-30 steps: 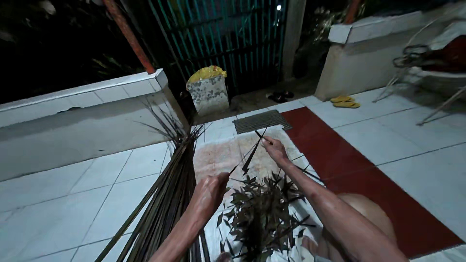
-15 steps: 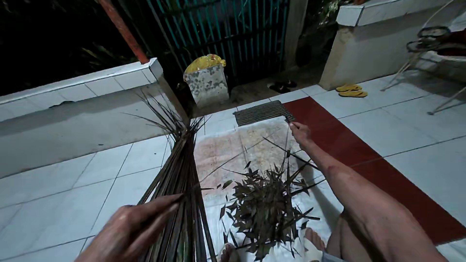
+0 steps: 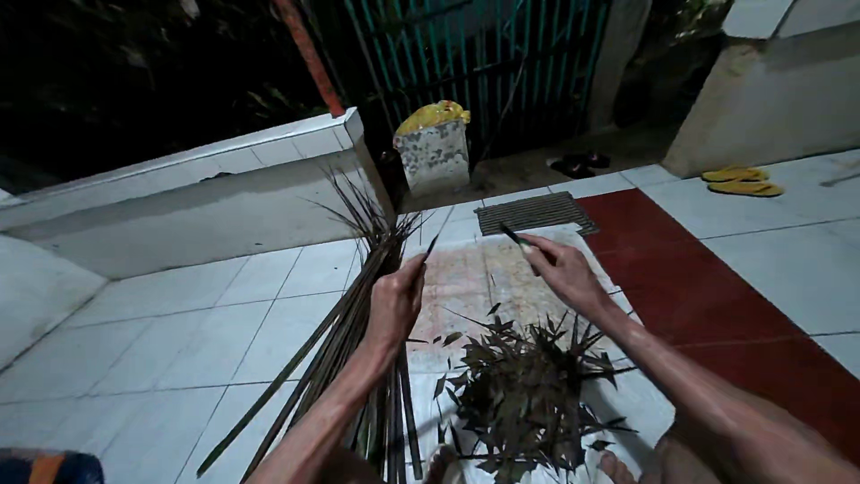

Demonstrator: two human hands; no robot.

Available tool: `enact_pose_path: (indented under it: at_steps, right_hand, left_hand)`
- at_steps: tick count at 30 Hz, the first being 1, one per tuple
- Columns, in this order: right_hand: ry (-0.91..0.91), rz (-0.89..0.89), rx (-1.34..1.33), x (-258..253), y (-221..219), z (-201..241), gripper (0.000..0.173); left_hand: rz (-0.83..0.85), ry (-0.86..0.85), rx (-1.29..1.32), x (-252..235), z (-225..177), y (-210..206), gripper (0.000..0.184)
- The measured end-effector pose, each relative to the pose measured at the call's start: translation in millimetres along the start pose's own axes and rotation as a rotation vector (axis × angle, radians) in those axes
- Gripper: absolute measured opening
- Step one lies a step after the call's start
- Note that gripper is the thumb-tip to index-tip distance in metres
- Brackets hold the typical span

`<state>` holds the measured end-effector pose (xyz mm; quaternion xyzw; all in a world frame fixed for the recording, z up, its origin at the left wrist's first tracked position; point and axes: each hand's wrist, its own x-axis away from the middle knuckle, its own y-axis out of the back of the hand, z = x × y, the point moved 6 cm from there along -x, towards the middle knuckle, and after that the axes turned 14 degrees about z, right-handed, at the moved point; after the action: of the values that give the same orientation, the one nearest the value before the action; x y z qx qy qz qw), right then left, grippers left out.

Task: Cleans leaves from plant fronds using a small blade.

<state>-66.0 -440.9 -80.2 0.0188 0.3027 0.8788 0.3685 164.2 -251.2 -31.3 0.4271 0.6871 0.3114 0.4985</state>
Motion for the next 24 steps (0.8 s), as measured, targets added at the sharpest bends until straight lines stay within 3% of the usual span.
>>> enact_pose_path:
  at_steps: [3, 8, 15, 24]
  right_hand:
    - [0.062, -0.082, -0.011, 9, -12, 26, 0.035]
    - [0.029, -0.029, -0.014, 15, -30, 13, 0.035]
    - [-0.095, 0.046, 0.041, 16, -26, -4, 0.035]
    - [-0.149, -0.065, 0.139, 22, -19, -7, 0.036]
  left_hand:
    - [0.045, -0.017, -0.039, -7, -10, -36, 0.030]
    - [0.135, -0.037, -0.085, -11, -26, -70, 0.030]
    - [0.154, -0.100, -0.085, -20, -41, -89, 0.031]
    - [0.155, -0.144, -0.074, -20, -53, -94, 0.032]
